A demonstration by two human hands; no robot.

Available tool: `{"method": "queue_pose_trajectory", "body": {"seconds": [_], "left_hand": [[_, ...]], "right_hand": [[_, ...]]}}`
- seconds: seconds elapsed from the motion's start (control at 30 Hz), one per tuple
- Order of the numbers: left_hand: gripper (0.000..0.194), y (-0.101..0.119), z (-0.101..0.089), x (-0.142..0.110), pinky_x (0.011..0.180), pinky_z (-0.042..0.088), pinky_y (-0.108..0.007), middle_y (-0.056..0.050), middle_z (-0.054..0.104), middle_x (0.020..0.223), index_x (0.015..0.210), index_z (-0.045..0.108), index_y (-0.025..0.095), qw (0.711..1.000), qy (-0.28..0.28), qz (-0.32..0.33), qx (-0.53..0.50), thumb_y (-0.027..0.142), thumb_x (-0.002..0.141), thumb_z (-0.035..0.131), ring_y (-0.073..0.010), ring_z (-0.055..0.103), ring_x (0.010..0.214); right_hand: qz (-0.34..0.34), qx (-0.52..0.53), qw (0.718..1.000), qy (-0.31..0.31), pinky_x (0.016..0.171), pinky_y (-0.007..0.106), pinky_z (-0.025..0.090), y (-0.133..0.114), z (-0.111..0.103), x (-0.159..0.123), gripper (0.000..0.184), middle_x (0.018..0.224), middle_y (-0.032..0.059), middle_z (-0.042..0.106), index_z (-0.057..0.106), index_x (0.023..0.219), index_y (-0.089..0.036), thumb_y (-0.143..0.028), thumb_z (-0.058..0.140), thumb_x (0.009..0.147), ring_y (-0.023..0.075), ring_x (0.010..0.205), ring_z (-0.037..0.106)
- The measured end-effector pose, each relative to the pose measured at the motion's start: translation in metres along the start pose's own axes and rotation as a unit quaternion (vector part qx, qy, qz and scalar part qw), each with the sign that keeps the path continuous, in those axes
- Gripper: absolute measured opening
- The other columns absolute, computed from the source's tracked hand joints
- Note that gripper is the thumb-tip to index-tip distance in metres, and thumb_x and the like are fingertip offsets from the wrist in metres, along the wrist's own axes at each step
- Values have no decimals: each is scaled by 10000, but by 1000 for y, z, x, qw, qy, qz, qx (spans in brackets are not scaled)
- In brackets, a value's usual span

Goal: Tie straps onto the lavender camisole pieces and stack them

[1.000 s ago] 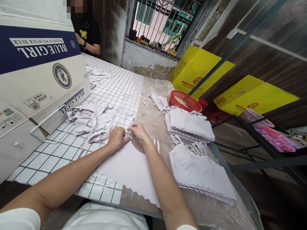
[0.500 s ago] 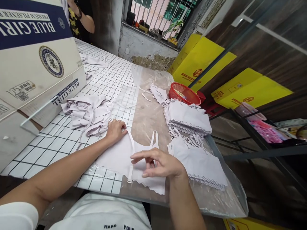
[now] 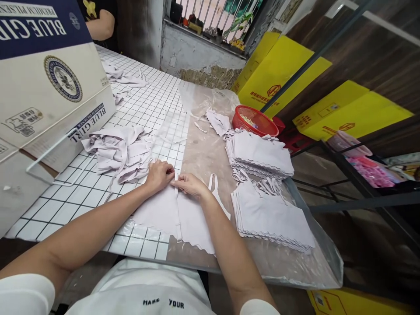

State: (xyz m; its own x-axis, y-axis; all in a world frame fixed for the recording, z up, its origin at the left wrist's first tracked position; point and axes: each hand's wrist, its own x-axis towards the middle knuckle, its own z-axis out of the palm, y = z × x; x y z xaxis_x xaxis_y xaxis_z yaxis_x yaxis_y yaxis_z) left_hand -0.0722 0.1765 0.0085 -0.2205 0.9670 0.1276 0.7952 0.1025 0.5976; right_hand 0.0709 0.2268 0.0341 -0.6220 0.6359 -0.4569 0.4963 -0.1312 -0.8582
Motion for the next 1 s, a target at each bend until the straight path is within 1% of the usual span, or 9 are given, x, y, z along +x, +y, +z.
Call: {"method": "queue_pose_trajectory", "body": {"seconds": [0.1, 0.17, 0.3, 0.4, 0.47, 0.57, 0.7, 0.8, 1.0], "left_hand": [[142, 0, 0, 1, 841, 356, -417, -51, 690, 818, 738, 673, 204, 1000, -1, -3, 0, 190, 824, 560, -254, 562, 898], [146, 0, 0, 1, 844, 359, -419, -54, 690, 820, 737, 668, 201, 1000, 2, -7, -3, 192, 831, 556, -255, 563, 899], [141, 0, 0, 2, 850, 367, -418, -55, 695, 825, 740, 664, 201, 1000, 3, -12, -8, 196, 833, 559, -255, 560, 898], [148, 0, 0, 2, 852, 374, -415, -62, 699, 833, 738, 667, 195, 1000, 0, -14, -8, 193, 833, 553, -253, 566, 893], [139, 0, 0, 2, 861, 378, -416, -65, 700, 834, 738, 669, 193, 1000, 5, -18, -8, 203, 829, 565, -257, 574, 899], [116, 0, 0, 2, 866, 385, -415, -58, 698, 813, 733, 671, 197, 1000, 16, -20, -10, 212, 813, 588, -259, 582, 894], [128, 0, 0, 0, 858, 403, -404, -44, 691, 768, 717, 666, 202, 999, 31, -19, -24, 239, 814, 592, -244, 587, 841], [122, 0, 0, 0, 852, 417, -400, -43, 696, 769, 747, 667, 202, 998, 36, -28, -48, 293, 814, 620, -248, 597, 858], [155, -5, -6, 3, 799, 452, -367, -52, 681, 818, 848, 655, 191, 998, 18, 2, -67, 332, 802, 610, -231, 605, 840]], "right_hand": [[-26, 11, 998, -55, 415, 211, 197, -4, -1, -16, 415, 438, -95, 417, 492, 569, -195, -470, 775, 700, 52, 400, 312], [-52, -4, 991, -125, 451, 207, 255, -6, -5, -34, 405, 508, -64, 510, 550, 600, -180, -501, 769, 712, 65, 461, 397], [-97, -72, 943, -309, 570, 227, 376, -5, -19, -75, 439, 745, 37, 679, 682, 709, -131, -558, 683, 812, 118, 647, 560], [-131, -94, 915, -369, 651, 248, 432, -3, -29, -94, 479, 828, 89, 687, 751, 894, -88, -549, 621, 884, 140, 719, 600], [-165, -78, 924, -337, 745, 267, 458, -3, -32, -96, 453, 911, 105, 670, 764, 947, -99, -525, 614, 904, 155, 818, 613], [-214, -32, 950, -225, 799, 278, 444, -4, -34, -86, 393, 949, 74, 625, 779, 915, -144, -514, 649, 882, 148, 866, 573], [-203, 43, 973, -103, 583, 233, 354, 1, -34, -65, 388, 754, 5, 567, 772, 909, -150, -520, 709, 809, 90, 634, 446], [-167, 83, 980, -66, 502, 224, 270, 8, -32, -56, 347, 631, -37, 514, 756, 879, -139, -462, 747, 752, 62, 532, 362], [-159, 155, 975, -15, 542, 213, 380, 19, -23, -46, 257, 815, 14, 667, 707, 744, -153, -383, 785, 660, 68, 594, 478]]}}
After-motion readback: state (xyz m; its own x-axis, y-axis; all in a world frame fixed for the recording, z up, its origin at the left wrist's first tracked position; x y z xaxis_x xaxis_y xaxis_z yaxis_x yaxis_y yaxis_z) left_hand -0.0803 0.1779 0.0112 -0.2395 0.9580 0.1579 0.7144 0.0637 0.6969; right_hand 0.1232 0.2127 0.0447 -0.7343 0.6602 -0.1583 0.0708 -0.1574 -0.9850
